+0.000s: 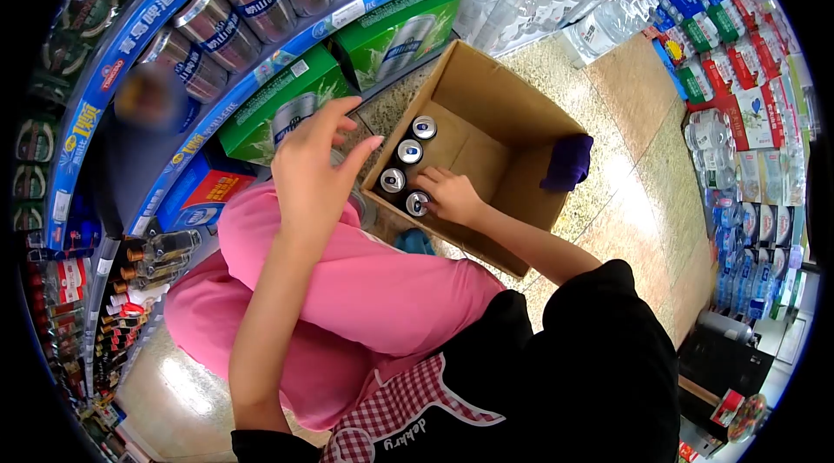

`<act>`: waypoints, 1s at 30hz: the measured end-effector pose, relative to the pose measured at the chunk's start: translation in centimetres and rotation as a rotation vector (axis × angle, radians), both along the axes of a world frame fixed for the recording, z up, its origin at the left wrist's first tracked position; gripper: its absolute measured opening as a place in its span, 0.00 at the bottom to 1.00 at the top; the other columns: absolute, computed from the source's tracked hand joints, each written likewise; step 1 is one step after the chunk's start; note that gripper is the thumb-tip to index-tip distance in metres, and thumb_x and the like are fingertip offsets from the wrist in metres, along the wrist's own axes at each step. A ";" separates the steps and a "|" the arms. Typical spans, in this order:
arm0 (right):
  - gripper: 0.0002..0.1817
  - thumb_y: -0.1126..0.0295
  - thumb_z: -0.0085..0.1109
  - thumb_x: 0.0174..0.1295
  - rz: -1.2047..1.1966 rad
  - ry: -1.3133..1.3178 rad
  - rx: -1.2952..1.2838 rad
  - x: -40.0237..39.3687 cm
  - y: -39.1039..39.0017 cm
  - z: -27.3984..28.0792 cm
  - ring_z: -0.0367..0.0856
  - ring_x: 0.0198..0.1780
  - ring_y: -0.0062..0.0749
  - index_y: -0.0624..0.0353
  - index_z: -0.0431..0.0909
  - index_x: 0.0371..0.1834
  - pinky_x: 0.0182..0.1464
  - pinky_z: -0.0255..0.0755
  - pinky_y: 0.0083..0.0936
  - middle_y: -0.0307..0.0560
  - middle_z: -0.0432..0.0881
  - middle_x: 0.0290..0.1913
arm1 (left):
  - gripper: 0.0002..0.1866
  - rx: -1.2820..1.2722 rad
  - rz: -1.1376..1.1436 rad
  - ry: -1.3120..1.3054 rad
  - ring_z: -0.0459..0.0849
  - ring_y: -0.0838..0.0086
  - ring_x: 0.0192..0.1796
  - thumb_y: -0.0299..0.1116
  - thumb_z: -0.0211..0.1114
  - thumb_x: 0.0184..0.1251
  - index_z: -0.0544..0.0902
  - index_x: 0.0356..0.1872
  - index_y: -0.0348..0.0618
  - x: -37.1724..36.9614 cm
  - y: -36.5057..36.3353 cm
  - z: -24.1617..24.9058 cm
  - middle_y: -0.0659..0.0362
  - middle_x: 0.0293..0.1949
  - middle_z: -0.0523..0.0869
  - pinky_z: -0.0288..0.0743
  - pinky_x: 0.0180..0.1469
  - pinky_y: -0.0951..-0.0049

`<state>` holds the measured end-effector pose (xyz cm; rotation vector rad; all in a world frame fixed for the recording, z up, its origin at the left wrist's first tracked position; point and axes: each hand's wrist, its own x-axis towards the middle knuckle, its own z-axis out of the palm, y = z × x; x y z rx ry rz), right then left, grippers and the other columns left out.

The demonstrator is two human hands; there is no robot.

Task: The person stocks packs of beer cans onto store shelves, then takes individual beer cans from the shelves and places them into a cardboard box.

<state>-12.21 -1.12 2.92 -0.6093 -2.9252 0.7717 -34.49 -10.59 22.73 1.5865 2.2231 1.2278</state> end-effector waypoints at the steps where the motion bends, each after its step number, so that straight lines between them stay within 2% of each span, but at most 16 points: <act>1: 0.25 0.69 0.70 0.51 -0.048 0.072 -0.001 -0.3 -0.1 1.4 0.81 0.51 0.44 0.49 0.76 0.55 0.44 0.80 0.40 0.44 0.78 0.49 | 0.22 0.000 -0.001 0.020 0.87 0.66 0.35 0.36 0.78 0.55 0.84 0.51 0.47 0.1 -0.1 0.1 0.58 0.36 0.88 0.78 0.40 0.64; 4: 0.17 0.68 0.69 0.53 -0.164 0.278 -0.011 -1.4 -0.4 6.0 0.83 0.45 0.44 0.51 0.80 0.48 0.41 0.78 0.39 0.44 0.81 0.42 | 0.24 0.019 -0.024 0.104 0.86 0.69 0.35 0.33 0.80 0.51 0.84 0.52 0.46 0.1 -0.6 0.1 0.57 0.38 0.89 0.79 0.39 0.69; 7: 0.12 0.70 0.70 0.52 -0.206 0.482 -0.012 -3.0 -0.5 10.5 0.84 0.39 0.44 0.54 0.83 0.41 0.37 0.77 0.36 0.45 0.82 0.36 | 0.20 0.048 -0.039 0.185 0.87 0.64 0.37 0.34 0.78 0.53 0.85 0.47 0.45 0.0 -1.1 0.3 0.57 0.36 0.89 0.78 0.42 0.64; 13: 0.14 0.77 0.69 0.49 -0.128 0.731 -0.082 -7.9 -1.6 18.4 0.85 0.40 0.45 0.59 0.84 0.41 0.43 0.79 0.31 0.49 0.86 0.40 | 0.15 0.062 -0.017 0.210 0.85 0.60 0.43 0.34 0.73 0.57 0.84 0.44 0.44 -1.0 -2.8 1.6 0.58 0.38 0.87 0.74 0.45 0.60; 18: 0.16 0.79 0.67 0.50 -0.041 0.844 -0.143 -12.9 -4.0 22.4 0.85 0.44 0.45 0.62 0.83 0.44 0.47 0.79 0.32 0.51 0.86 0.44 | 0.15 0.125 0.129 0.156 0.85 0.59 0.43 0.31 0.73 0.55 0.83 0.44 0.44 -3.6 -4.6 2.4 0.57 0.37 0.87 0.75 0.45 0.59; 20: 0.16 0.80 0.66 0.52 -0.001 0.861 -0.147 -14.8 -4.7 23.2 0.85 0.46 0.43 0.62 0.83 0.47 0.47 0.79 0.30 0.52 0.86 0.46 | 0.14 0.159 0.194 0.162 0.84 0.58 0.43 0.32 0.73 0.55 0.82 0.43 0.44 -5.1 -5.2 2.5 0.55 0.37 0.86 0.75 0.45 0.59; 24: 0.16 0.80 0.65 0.55 0.009 0.898 -0.238 -18.6 -7.4 23.8 0.84 0.49 0.39 0.62 0.82 0.49 0.48 0.79 0.28 0.51 0.85 0.49 | 0.15 0.227 0.455 0.175 0.84 0.55 0.46 0.31 0.73 0.58 0.83 0.46 0.43 -9.8 -6.1 1.2 0.55 0.40 0.87 0.78 0.46 0.58; 25: 0.16 0.80 0.65 0.56 0.005 0.910 -0.267 -19.3 -8.2 23.7 0.84 0.49 0.39 0.62 0.82 0.49 0.48 0.79 0.28 0.51 0.85 0.50 | 0.17 0.220 0.502 0.135 0.82 0.52 0.49 0.33 0.72 0.59 0.81 0.49 0.41 -11.3 -6.3 0.7 0.52 0.45 0.86 0.77 0.49 0.57; 28: 0.17 0.80 0.65 0.57 -0.004 0.914 -0.350 -21.1 -10.5 23.7 0.84 0.52 0.37 0.61 0.81 0.51 0.48 0.79 0.27 0.50 0.84 0.51 | 0.23 0.249 0.705 0.122 0.80 0.52 0.52 0.35 0.74 0.59 0.79 0.53 0.39 -15.4 -6.6 -0.6 0.50 0.50 0.83 0.75 0.53 0.58; 30: 0.17 0.80 0.65 0.57 -0.016 0.916 -0.396 -22.0 -11.7 23.7 0.83 0.52 0.36 0.61 0.81 0.52 0.48 0.80 0.27 0.50 0.84 0.52 | 0.27 0.316 0.763 0.068 0.79 0.52 0.53 0.37 0.75 0.57 0.78 0.56 0.38 -17.8 -6.4 -1.1 0.50 0.53 0.82 0.74 0.55 0.58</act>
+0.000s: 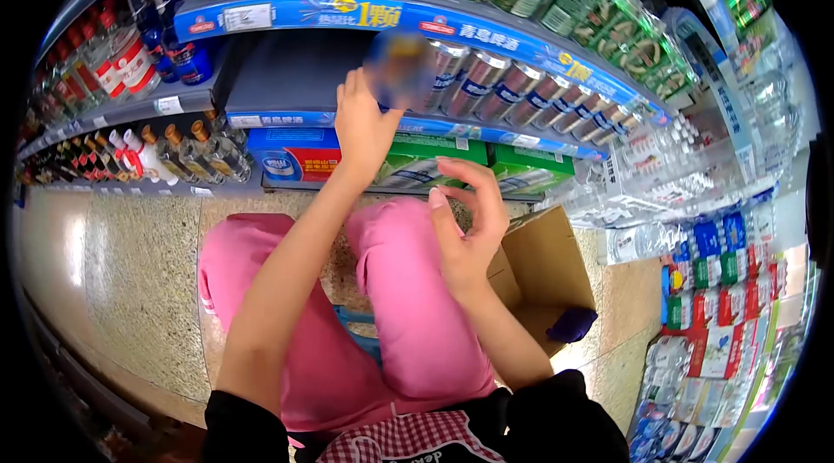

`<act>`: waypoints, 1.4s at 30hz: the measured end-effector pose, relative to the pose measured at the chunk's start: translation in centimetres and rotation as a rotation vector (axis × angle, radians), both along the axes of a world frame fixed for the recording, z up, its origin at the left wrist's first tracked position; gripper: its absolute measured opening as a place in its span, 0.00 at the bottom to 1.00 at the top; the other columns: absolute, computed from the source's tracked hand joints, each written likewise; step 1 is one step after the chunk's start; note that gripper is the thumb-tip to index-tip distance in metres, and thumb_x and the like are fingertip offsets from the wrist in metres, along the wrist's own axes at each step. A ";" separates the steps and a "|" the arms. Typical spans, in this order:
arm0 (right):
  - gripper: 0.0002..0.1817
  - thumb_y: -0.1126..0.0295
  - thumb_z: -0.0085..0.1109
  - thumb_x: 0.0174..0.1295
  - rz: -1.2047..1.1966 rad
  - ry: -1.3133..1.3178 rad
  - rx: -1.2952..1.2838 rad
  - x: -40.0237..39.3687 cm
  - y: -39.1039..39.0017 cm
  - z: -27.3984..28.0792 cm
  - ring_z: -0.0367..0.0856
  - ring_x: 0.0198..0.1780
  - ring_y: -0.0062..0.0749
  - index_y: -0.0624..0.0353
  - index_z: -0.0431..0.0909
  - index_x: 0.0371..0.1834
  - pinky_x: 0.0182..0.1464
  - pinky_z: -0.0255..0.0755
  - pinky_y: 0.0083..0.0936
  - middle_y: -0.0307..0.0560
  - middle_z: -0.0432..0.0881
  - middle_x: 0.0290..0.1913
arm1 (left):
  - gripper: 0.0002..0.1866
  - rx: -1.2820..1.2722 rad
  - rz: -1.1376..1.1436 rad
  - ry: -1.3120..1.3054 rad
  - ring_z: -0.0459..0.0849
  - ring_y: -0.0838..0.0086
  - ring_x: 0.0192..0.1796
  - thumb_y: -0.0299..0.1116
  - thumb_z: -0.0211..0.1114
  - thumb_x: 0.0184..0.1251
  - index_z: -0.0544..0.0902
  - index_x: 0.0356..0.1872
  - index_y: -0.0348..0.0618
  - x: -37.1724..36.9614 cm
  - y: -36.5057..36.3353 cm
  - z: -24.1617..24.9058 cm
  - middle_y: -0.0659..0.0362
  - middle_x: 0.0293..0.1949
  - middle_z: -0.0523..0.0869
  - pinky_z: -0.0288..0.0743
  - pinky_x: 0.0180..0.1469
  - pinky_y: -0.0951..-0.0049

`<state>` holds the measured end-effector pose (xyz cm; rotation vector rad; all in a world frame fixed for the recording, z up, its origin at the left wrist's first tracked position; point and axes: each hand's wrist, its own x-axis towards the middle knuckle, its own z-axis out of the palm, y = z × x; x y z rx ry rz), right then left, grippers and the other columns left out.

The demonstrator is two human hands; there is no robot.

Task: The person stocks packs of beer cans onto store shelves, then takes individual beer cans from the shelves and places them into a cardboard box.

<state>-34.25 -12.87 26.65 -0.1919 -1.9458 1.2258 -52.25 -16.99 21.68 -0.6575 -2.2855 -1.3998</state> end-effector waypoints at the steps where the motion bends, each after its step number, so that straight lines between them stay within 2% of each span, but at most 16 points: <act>1: 0.17 0.80 0.64 0.58 0.005 -0.002 -0.007 -0.4 -0.5 0.1 0.83 0.53 0.36 0.61 0.81 0.52 0.49 0.80 0.27 0.50 0.83 0.53 | 0.29 0.041 0.022 -0.016 0.78 0.52 0.54 0.39 0.76 0.56 0.77 0.57 0.37 -1.0 0.0 -0.2 0.50 0.54 0.81 0.73 0.56 0.58; 4: 0.17 0.80 0.63 0.58 0.013 -0.003 -0.050 -1.4 -1.5 -0.5 0.83 0.53 0.36 0.62 0.80 0.53 0.49 0.80 0.26 0.50 0.83 0.53 | 0.33 0.115 0.091 -0.040 0.78 0.54 0.55 0.42 0.79 0.53 0.77 0.57 0.35 -3.1 0.4 -0.5 0.50 0.54 0.81 0.73 0.57 0.58; 5: 0.17 0.80 0.63 0.58 0.013 -0.007 -0.054 -1.7 -1.7 -0.7 0.83 0.54 0.36 0.62 0.80 0.53 0.49 0.80 0.26 0.50 0.83 0.54 | 0.38 0.158 0.074 -0.020 0.78 0.53 0.57 0.45 0.81 0.49 0.77 0.58 0.33 -3.8 0.6 -0.6 0.48 0.55 0.81 0.73 0.60 0.58; 9: 0.18 0.80 0.63 0.58 0.011 -0.018 -0.081 -2.2 -2.0 -1.4 0.82 0.54 0.35 0.63 0.80 0.54 0.49 0.81 0.25 0.51 0.83 0.55 | 0.44 0.213 -0.126 -0.069 0.78 0.49 0.61 0.48 0.84 0.43 0.76 0.60 0.32 -6.1 1.8 -0.9 0.43 0.57 0.82 0.71 0.64 0.56; 16: 0.19 0.81 0.63 0.59 0.013 -0.026 -0.070 -2.3 -1.8 -2.1 0.81 0.55 0.34 0.64 0.79 0.55 0.49 0.81 0.25 0.51 0.82 0.55 | 0.42 0.278 -0.105 -0.089 0.81 0.48 0.58 0.45 0.85 0.42 0.77 0.59 0.35 -6.9 3.3 -0.6 0.43 0.53 0.84 0.73 0.62 0.56; 22: 0.19 0.81 0.63 0.59 -0.006 -0.037 -0.052 -2.4 -1.8 -2.1 0.82 0.54 0.35 0.64 0.79 0.55 0.49 0.80 0.25 0.51 0.82 0.55 | 0.41 0.327 -0.095 0.017 0.80 0.48 0.56 0.40 0.85 0.42 0.76 0.60 0.36 -5.3 2.3 -0.5 0.43 0.52 0.82 0.73 0.61 0.56; 25: 0.22 0.80 0.64 0.59 -0.021 -0.068 -0.059 -2.9 -1.9 -1.6 0.81 0.55 0.36 0.62 0.77 0.58 0.50 0.80 0.27 0.50 0.80 0.57 | 0.40 0.347 -0.048 -0.029 0.78 0.52 0.55 0.34 0.85 0.36 0.77 0.57 0.39 -3.5 1.4 -0.5 0.51 0.51 0.84 0.74 0.58 0.56; 28: 0.26 0.78 0.66 0.58 -0.061 -0.083 0.047 -4.9 -1.5 -0.9 0.79 0.58 0.38 0.61 0.75 0.62 0.52 0.79 0.30 0.50 0.78 0.60 | 0.40 0.420 0.001 -0.023 0.79 0.53 0.55 0.33 0.85 0.36 0.77 0.57 0.40 -1.9 0.4 -0.6 0.51 0.50 0.84 0.74 0.57 0.56; 29: 0.31 0.76 0.70 0.54 -0.082 -0.112 0.069 -5.7 -1.4 -0.4 0.78 0.61 0.43 0.60 0.73 0.65 0.54 0.78 0.35 0.52 0.76 0.62 | 0.39 0.428 0.015 -0.034 0.78 0.53 0.55 0.32 0.85 0.37 0.77 0.57 0.41 -1.4 0.1 -0.5 0.51 0.51 0.84 0.73 0.58 0.57; 32: 0.35 0.74 0.72 0.50 -0.168 -0.141 0.309 -8.5 -0.8 0.1 0.76 0.63 0.48 0.56 0.73 0.66 0.55 0.78 0.39 0.55 0.74 0.64 | 0.39 0.442 0.068 -0.094 0.78 0.53 0.56 0.30 0.84 0.38 0.77 0.58 0.42 -0.3 -0.5 -1.0 0.52 0.51 0.84 0.73 0.58 0.59; 35: 0.37 0.74 0.72 0.47 -0.198 -0.162 0.532 -10.6 -0.5 0.2 0.77 0.63 0.54 0.51 0.74 0.66 0.56 0.78 0.42 0.56 0.74 0.65 | 0.39 0.445 0.046 -0.015 0.79 0.55 0.56 0.29 0.84 0.38 0.78 0.59 0.42 0.0 -1.0 -1.8 0.52 0.52 0.84 0.74 0.58 0.60; 38: 0.38 0.74 0.72 0.46 -0.110 -0.265 0.516 -11.7 0.1 -0.5 0.78 0.61 0.54 0.46 0.74 0.66 0.55 0.79 0.43 0.53 0.74 0.64 | 0.36 0.432 0.020 -0.011 0.80 0.55 0.56 0.26 0.80 0.42 0.79 0.59 0.42 0.3 -1.4 -2.0 0.52 0.54 0.85 0.75 0.58 0.60; 42: 0.34 0.77 0.72 0.44 -0.172 -0.277 0.571 -11.9 -0.3 -0.4 0.82 0.55 0.50 0.47 0.77 0.59 0.49 0.81 0.41 0.49 0.77 0.56 | 0.34 0.417 0.015 0.032 0.80 0.53 0.55 0.23 0.75 0.43 0.80 0.59 0.44 0.6 -1.6 -2.2 0.53 0.55 0.85 0.75 0.58 0.60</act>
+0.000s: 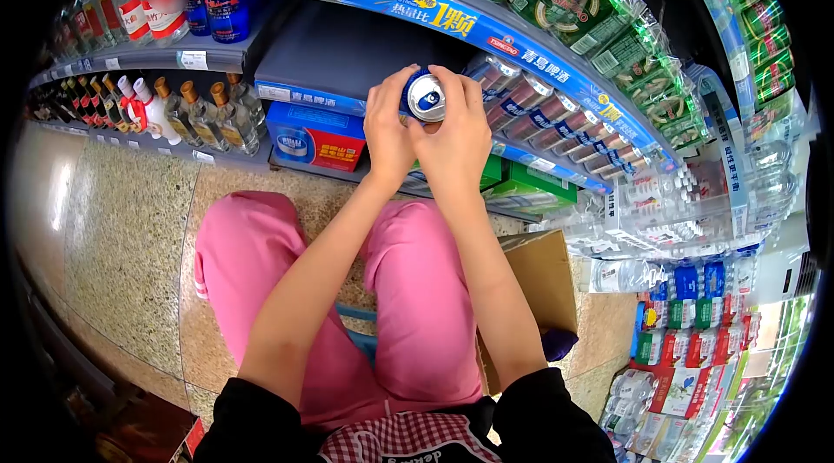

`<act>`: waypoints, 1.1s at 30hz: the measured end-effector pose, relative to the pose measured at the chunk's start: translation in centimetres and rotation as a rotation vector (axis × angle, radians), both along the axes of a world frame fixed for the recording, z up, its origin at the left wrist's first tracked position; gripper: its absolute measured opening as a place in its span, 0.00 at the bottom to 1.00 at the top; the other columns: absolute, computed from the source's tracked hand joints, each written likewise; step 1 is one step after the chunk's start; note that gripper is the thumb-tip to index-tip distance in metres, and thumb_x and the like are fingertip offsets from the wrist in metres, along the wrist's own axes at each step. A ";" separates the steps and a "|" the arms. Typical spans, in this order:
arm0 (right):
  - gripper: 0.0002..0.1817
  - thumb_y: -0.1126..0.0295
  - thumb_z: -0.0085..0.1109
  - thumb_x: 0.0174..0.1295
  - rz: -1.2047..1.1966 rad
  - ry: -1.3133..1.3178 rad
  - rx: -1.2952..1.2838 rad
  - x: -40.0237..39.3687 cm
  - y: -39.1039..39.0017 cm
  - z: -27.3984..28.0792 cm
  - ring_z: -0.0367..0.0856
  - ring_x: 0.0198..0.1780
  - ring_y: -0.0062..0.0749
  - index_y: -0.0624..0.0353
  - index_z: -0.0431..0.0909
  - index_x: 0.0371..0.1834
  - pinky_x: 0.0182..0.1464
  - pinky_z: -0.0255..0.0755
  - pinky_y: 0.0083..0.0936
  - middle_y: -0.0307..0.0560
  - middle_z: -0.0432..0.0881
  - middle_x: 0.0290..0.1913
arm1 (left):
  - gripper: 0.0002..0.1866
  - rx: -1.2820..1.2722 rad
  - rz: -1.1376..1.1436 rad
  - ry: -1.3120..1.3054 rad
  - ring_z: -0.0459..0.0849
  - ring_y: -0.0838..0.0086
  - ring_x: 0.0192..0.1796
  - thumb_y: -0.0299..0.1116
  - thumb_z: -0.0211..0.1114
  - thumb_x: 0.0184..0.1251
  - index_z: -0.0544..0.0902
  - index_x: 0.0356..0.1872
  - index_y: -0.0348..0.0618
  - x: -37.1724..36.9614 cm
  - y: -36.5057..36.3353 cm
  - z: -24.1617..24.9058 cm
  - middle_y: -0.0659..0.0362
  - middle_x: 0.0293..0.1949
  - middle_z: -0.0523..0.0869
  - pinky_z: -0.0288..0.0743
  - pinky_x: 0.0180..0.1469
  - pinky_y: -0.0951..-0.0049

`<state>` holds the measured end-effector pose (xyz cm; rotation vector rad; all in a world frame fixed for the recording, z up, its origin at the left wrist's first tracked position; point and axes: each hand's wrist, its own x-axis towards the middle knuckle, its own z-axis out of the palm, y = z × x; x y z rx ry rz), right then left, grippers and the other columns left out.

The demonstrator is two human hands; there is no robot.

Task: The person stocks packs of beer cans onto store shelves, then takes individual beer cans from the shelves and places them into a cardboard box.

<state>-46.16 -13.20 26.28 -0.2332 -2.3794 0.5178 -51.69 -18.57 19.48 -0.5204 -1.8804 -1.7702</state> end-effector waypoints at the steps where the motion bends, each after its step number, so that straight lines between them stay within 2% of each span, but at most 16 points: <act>1: 0.33 0.77 0.72 0.43 0.002 0.006 0.000 0.0 0.1 0.0 0.82 0.54 0.50 0.48 0.77 0.58 0.48 0.81 0.41 0.48 0.78 0.55 | 0.34 -0.006 0.003 0.009 0.81 0.53 0.55 0.23 0.75 0.42 0.80 0.59 0.44 0.0 0.0 0.0 0.53 0.55 0.85 0.75 0.58 0.60; 8: 0.34 0.78 0.75 0.38 0.085 0.080 -0.040 0.9 0.9 1.3 0.84 0.51 0.48 0.53 0.79 0.55 0.50 0.80 0.37 0.48 0.81 0.50 | 0.38 -0.089 0.082 0.105 0.82 0.55 0.54 0.25 0.79 0.35 0.81 0.58 0.49 0.7 -0.3 1.5 0.58 0.54 0.86 0.79 0.53 0.62; 13: 0.35 0.80 0.77 0.37 0.154 0.101 -0.048 3.3 1.5 3.8 0.84 0.50 0.45 0.56 0.78 0.55 0.50 0.80 0.35 0.49 0.81 0.49 | 0.37 -0.097 0.127 0.223 0.83 0.59 0.51 0.24 0.77 0.33 0.83 0.56 0.50 2.4 -0.3 3.5 0.61 0.53 0.87 0.82 0.48 0.64; 17: 0.35 0.77 0.78 0.36 0.178 0.059 -0.075 6.2 2.8 6.2 0.83 0.48 0.47 0.55 0.76 0.54 0.48 0.79 0.36 0.49 0.79 0.50 | 0.36 -0.127 0.073 0.324 0.84 0.61 0.49 0.22 0.73 0.32 0.84 0.55 0.50 4.0 -0.1 5.3 0.61 0.52 0.88 0.83 0.46 0.65; 21: 0.33 0.76 0.77 0.37 0.128 0.058 0.022 10.1 3.6 8.7 0.82 0.46 0.49 0.59 0.74 0.52 0.45 0.78 0.38 0.50 0.79 0.48 | 0.36 -0.130 -0.050 0.395 0.84 0.61 0.46 0.20 0.70 0.32 0.85 0.54 0.49 6.4 0.5 7.7 0.61 0.49 0.88 0.83 0.41 0.68; 25: 0.33 0.76 0.76 0.38 0.042 0.005 0.046 14.5 4.3 10.3 0.80 0.46 0.50 0.60 0.72 0.51 0.45 0.76 0.40 0.50 0.79 0.47 | 0.36 -0.100 -0.233 0.428 0.84 0.62 0.45 0.21 0.71 0.29 0.85 0.53 0.48 9.6 1.6 9.5 0.60 0.47 0.88 0.82 0.42 0.67; 28: 0.33 0.76 0.76 0.38 0.016 -0.018 0.106 17.5 5.5 10.8 0.79 0.44 0.49 0.60 0.72 0.52 0.44 0.75 0.41 0.49 0.79 0.46 | 0.37 -0.094 -0.343 0.414 0.84 0.61 0.45 0.22 0.71 0.27 0.84 0.53 0.47 11.8 2.9 9.9 0.60 0.47 0.88 0.82 0.42 0.67; 33: 0.32 0.74 0.76 0.36 -0.049 -0.115 0.038 21.2 8.1 10.3 0.79 0.41 0.45 0.55 0.77 0.51 0.42 0.75 0.39 0.46 0.76 0.40 | 0.38 -0.250 -0.556 0.302 0.83 0.60 0.46 0.23 0.74 0.26 0.83 0.53 0.45 15.1 4.6 8.9 0.58 0.49 0.86 0.83 0.41 0.64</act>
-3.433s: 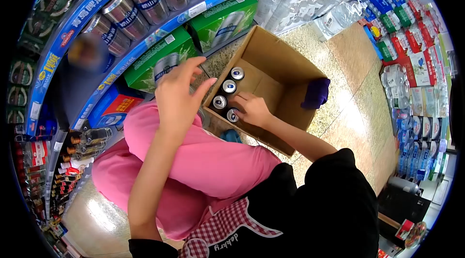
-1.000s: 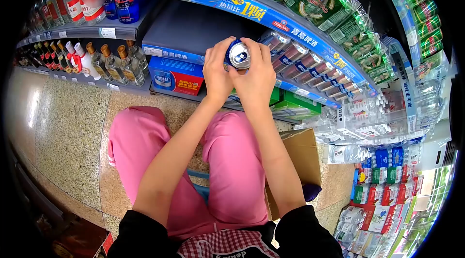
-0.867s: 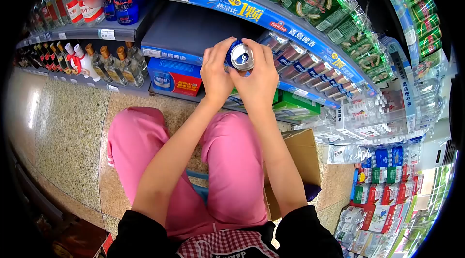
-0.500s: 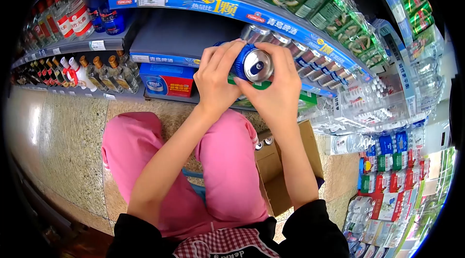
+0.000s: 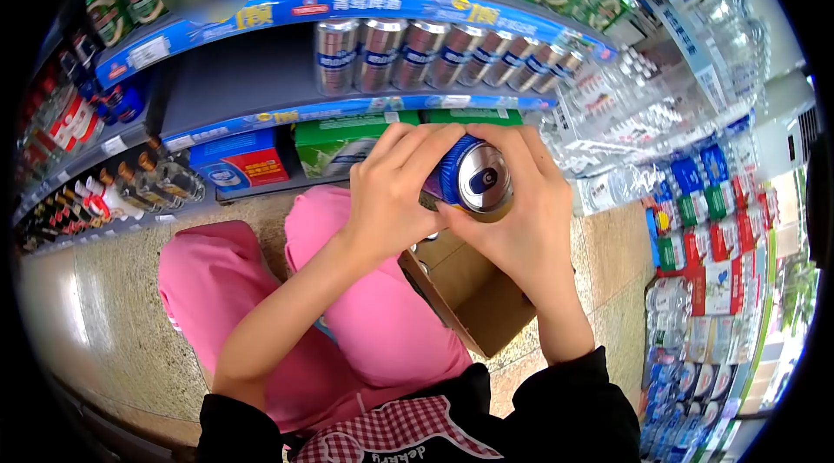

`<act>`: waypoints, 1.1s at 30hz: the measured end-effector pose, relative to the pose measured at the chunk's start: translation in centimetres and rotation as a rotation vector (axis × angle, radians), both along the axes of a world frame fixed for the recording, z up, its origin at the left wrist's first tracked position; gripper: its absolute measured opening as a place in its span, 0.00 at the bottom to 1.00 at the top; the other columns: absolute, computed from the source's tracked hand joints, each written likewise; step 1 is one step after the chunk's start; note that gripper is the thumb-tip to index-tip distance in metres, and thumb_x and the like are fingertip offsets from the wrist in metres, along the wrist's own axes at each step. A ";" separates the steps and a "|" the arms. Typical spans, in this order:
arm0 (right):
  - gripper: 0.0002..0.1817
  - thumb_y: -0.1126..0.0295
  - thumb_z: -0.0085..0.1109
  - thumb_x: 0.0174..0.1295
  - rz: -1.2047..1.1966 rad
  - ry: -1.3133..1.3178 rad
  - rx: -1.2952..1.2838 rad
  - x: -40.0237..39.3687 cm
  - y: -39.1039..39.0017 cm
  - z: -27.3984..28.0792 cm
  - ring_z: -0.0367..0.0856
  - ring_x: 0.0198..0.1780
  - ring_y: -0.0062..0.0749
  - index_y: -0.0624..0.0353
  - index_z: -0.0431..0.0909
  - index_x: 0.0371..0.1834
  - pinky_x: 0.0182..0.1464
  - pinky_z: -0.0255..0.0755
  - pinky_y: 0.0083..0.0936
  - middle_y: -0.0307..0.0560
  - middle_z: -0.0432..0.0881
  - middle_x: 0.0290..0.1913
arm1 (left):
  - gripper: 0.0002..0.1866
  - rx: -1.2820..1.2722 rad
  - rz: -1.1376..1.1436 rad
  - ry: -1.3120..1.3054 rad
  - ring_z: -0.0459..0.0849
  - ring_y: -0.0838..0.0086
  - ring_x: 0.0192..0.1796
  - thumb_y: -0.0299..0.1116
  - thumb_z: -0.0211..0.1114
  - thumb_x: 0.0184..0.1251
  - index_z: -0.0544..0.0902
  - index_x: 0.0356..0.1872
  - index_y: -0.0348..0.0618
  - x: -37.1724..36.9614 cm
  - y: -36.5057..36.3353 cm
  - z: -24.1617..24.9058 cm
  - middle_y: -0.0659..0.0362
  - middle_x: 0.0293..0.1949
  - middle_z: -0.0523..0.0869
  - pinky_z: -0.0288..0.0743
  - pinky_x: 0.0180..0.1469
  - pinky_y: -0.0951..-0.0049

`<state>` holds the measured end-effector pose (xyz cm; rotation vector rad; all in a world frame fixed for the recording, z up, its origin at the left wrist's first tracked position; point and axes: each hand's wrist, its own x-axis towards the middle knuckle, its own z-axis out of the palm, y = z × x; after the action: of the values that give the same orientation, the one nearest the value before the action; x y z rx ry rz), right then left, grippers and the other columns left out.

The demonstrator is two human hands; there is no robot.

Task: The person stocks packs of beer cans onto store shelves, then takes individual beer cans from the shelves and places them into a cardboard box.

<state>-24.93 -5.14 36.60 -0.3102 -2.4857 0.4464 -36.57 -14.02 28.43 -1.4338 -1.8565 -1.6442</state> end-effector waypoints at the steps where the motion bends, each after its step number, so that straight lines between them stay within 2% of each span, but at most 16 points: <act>1: 0.32 0.73 0.76 0.36 -0.003 -0.011 -0.012 0.7 0.7 -0.5 0.79 0.41 0.46 0.55 0.77 0.51 0.42 0.75 0.38 0.46 0.76 0.39 | 0.37 -0.018 -0.012 0.002 0.84 0.60 0.46 0.23 0.74 0.27 0.82 0.53 0.44 0.7 0.5 -0.2 0.58 0.48 0.86 0.83 0.41 0.63; 3: 0.32 0.73 0.76 0.35 -0.007 -0.032 -0.037 1.9 2.0 -1.4 0.79 0.40 0.46 0.55 0.77 0.51 0.42 0.75 0.38 0.46 0.76 0.38 | 0.37 -0.053 -0.036 0.009 0.84 0.60 0.46 0.23 0.73 0.28 0.81 0.53 0.44 1.8 1.4 -0.9 0.58 0.47 0.85 0.83 0.40 0.62; 4: 0.33 0.71 0.78 0.35 -0.059 -0.105 -0.062 2.7 2.1 -1.4 0.85 0.45 0.48 0.58 0.79 0.51 0.47 0.79 0.35 0.50 0.82 0.44 | 0.36 -0.092 -0.035 0.026 0.83 0.61 0.46 0.25 0.73 0.30 0.80 0.53 0.43 2.5 1.7 -1.2 0.58 0.45 0.85 0.83 0.41 0.62; 7: 0.33 0.71 0.79 0.34 -0.098 -0.135 -0.148 4.4 3.3 -3.0 0.85 0.45 0.48 0.58 0.79 0.50 0.47 0.79 0.34 0.50 0.82 0.43 | 0.35 -0.207 -0.077 0.079 0.83 0.61 0.46 0.26 0.73 0.31 0.79 0.53 0.41 4.2 2.7 -1.9 0.58 0.44 0.84 0.83 0.43 0.63; 8: 0.32 0.70 0.77 0.34 -0.084 -0.110 -0.158 5.1 4.0 -4.1 0.83 0.42 0.48 0.55 0.77 0.50 0.42 0.78 0.40 0.48 0.78 0.40 | 0.36 -0.283 -0.104 0.085 0.82 0.61 0.49 0.29 0.76 0.33 0.78 0.54 0.40 4.6 2.8 -2.3 0.57 0.46 0.83 0.80 0.50 0.63; 11: 0.31 0.70 0.77 0.35 -0.150 -0.192 -0.124 6.9 5.4 -7.0 0.83 0.42 0.49 0.55 0.77 0.49 0.42 0.78 0.40 0.48 0.79 0.40 | 0.38 -0.450 -0.198 0.169 0.80 0.56 0.54 0.31 0.80 0.33 0.79 0.55 0.41 5.1 3.3 -3.1 0.55 0.51 0.83 0.77 0.56 0.59; 15: 0.32 0.66 0.78 0.34 -0.239 -0.383 -0.204 9.1 6.9 -11.4 0.82 0.46 0.49 0.55 0.77 0.48 0.46 0.79 0.41 0.48 0.78 0.42 | 0.41 -0.680 -0.294 0.162 0.79 0.57 0.58 0.36 0.82 0.41 0.75 0.62 0.42 4.3 3.5 -4.5 0.55 0.54 0.81 0.76 0.59 0.59; 16: 0.32 0.65 0.78 0.34 -0.279 -0.471 -0.220 9.7 7.3 -13.1 0.82 0.48 0.50 0.55 0.76 0.48 0.48 0.79 0.42 0.49 0.78 0.44 | 0.39 -0.721 -0.317 0.122 0.79 0.57 0.58 0.37 0.80 0.46 0.73 0.63 0.43 4.2 3.5 -4.8 0.55 0.55 0.81 0.76 0.58 0.59; 20: 0.35 0.64 0.80 0.32 -0.328 -0.603 -0.276 11.3 8.1 -19.7 0.82 0.48 0.51 0.56 0.74 0.47 0.49 0.80 0.42 0.51 0.78 0.46 | 0.33 -0.789 -0.327 0.052 0.81 0.56 0.57 0.36 0.78 0.51 0.74 0.60 0.44 3.9 3.5 -5.5 0.54 0.53 0.83 0.77 0.56 0.58; 23: 0.36 0.63 0.82 0.31 -0.361 -0.654 -0.248 12.1 7.9 -25.4 0.81 0.50 0.54 0.56 0.72 0.47 0.49 0.80 0.44 0.52 0.78 0.46 | 0.30 -0.790 -0.337 0.071 0.82 0.59 0.52 0.34 0.77 0.52 0.74 0.56 0.44 3.8 3.6 -6.0 0.56 0.47 0.83 0.78 0.51 0.60; 24: 0.38 0.63 0.83 0.31 -0.363 -0.701 -0.283 12.1 7.8 -26.7 0.80 0.51 0.57 0.57 0.70 0.47 0.49 0.80 0.45 0.53 0.77 0.47 | 0.27 -0.788 -0.336 0.086 0.82 0.60 0.51 0.33 0.76 0.53 0.75 0.54 0.44 3.8 3.6 -6.1 0.57 0.46 0.83 0.78 0.51 0.60; 27: 0.38 0.65 0.83 0.32 -0.363 -0.712 -0.294 12.1 7.3 -31.1 0.80 0.52 0.57 0.57 0.70 0.48 0.50 0.80 0.46 0.54 0.76 0.49 | 0.25 -0.833 -0.380 0.126 0.82 0.59 0.50 0.32 0.76 0.54 0.76 0.53 0.44 3.8 3.5 -6.3 0.57 0.45 0.83 0.78 0.51 0.60; 31: 0.37 0.65 0.81 0.32 -0.377 -0.688 -0.320 11.6 6.6 -35.2 0.79 0.51 0.56 0.54 0.70 0.49 0.50 0.79 0.47 0.53 0.76 0.47 | 0.21 -0.870 -0.452 0.056 0.82 0.54 0.51 0.31 0.75 0.54 0.79 0.49 0.43 4.1 3.6 -6.1 0.54 0.44 0.83 0.76 0.51 0.57; 33: 0.37 0.66 0.82 0.34 -0.378 -0.681 -0.334 11.3 6.3 -36.8 0.80 0.52 0.57 0.56 0.69 0.49 0.48 0.80 0.48 0.54 0.76 0.49 | 0.20 -0.882 -0.471 0.067 0.82 0.54 0.50 0.31 0.74 0.55 0.79 0.48 0.42 4.2 3.6 -6.0 0.54 0.44 0.83 0.76 0.50 0.57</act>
<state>-13.59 1.18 -0.24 -1.2179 -2.8793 0.6767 -32.42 -10.43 22.39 -2.3676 -2.4781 -0.8741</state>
